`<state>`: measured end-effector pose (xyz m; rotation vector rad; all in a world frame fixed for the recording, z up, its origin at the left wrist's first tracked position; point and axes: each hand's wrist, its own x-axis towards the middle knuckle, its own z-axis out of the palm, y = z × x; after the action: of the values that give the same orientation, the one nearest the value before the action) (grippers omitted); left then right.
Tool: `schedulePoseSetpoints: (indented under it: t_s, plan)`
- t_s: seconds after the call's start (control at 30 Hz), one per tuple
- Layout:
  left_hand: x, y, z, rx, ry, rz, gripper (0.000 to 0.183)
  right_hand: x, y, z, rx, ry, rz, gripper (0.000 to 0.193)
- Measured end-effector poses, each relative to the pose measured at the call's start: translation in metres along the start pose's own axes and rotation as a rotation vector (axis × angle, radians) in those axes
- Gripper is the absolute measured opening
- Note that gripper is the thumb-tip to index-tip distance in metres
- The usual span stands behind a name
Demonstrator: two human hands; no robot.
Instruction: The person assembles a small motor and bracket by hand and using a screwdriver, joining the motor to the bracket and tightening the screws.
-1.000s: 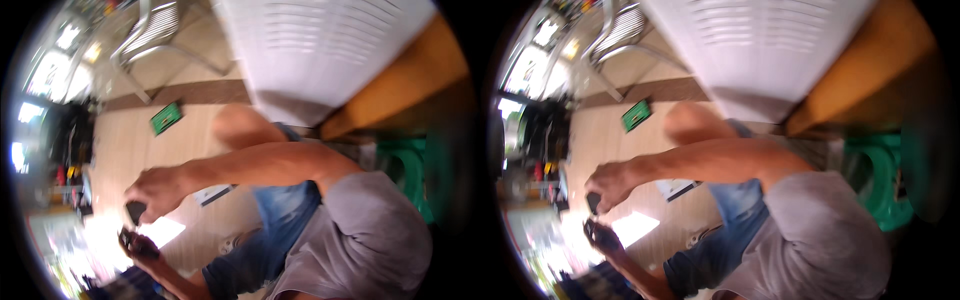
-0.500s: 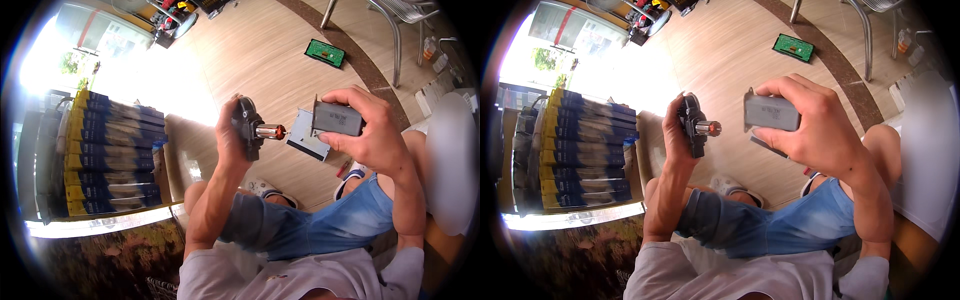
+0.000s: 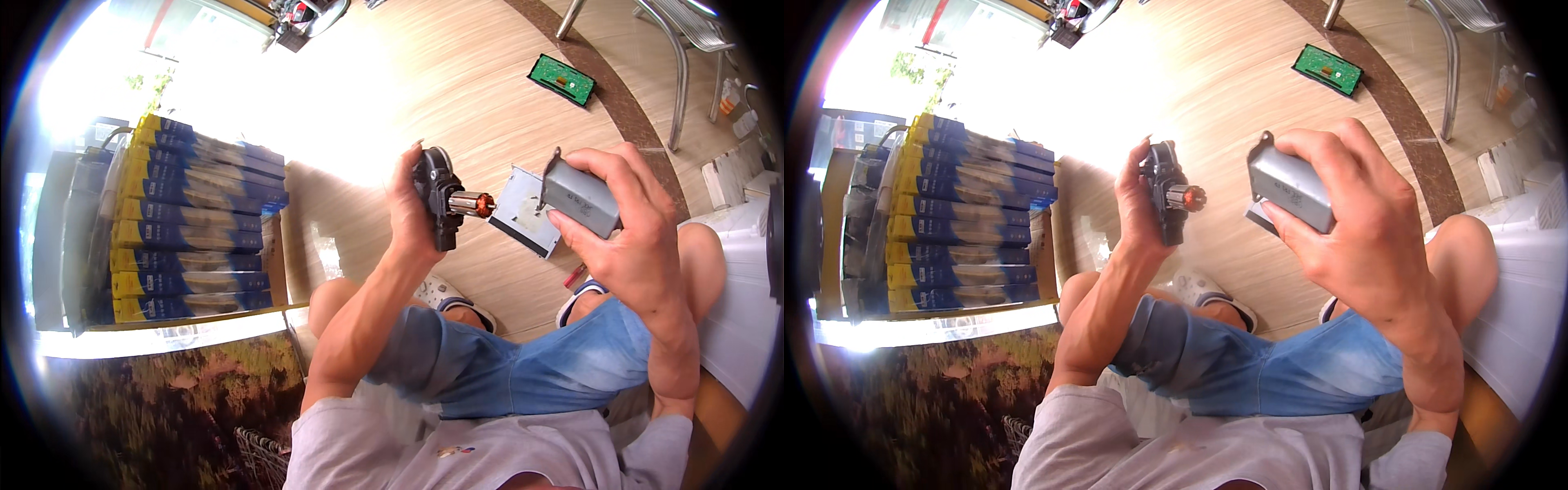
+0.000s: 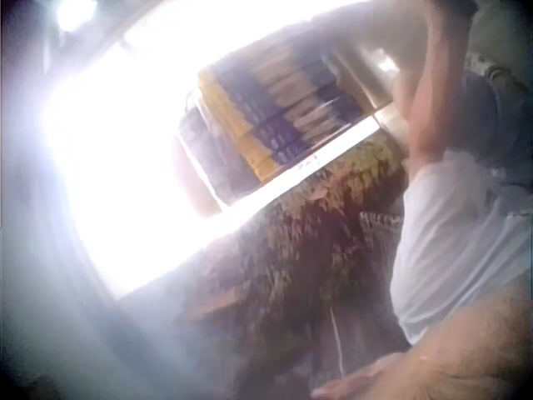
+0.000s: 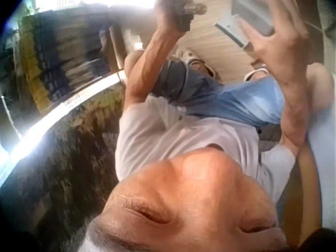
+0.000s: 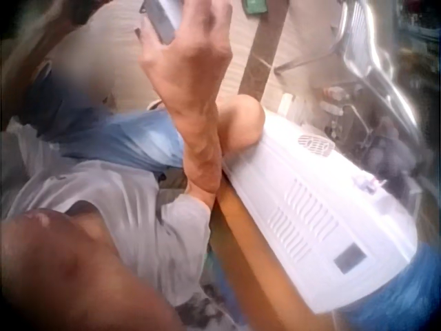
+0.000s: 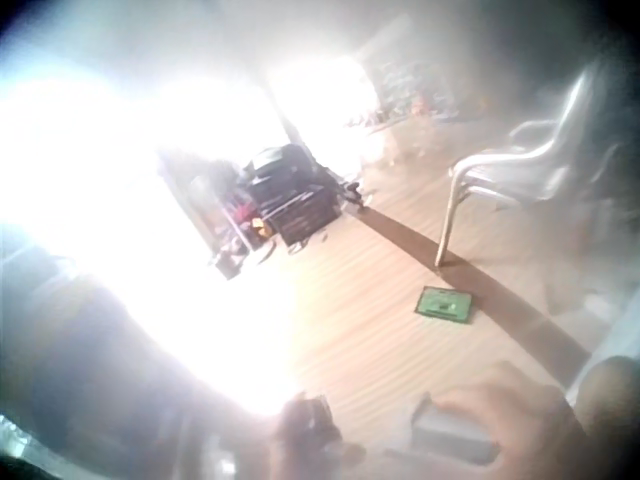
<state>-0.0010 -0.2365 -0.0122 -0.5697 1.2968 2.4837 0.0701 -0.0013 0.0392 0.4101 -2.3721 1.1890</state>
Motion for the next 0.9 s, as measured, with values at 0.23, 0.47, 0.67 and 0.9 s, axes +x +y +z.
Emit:
schedulePoseSetpoints:
  t_s: [0.23, 0.47, 0.67, 0.9]
  plan:
    - [0.008, -0.010, -0.004, -0.045, -0.042, -0.065, 0.040, -0.003, 0.008, 0.000, 0.034, -0.056, 0.016, 0.043]
    - [0.013, -0.014, -0.004, -0.151, -0.076, -0.120, 0.041, -0.003, 0.007, 0.002, 0.066, -0.059, 0.008, 0.042]
    - [0.009, -0.014, -0.002, -0.207, -0.109, -0.152, 0.043, -0.004, 0.005, 0.000, 0.111, -0.057, -0.027, 0.044]
    - [0.012, -0.016, -0.008, -0.120, -0.042, -0.118, 0.043, -0.001, 0.001, 0.001, 0.123, -0.096, -0.138, 0.046]
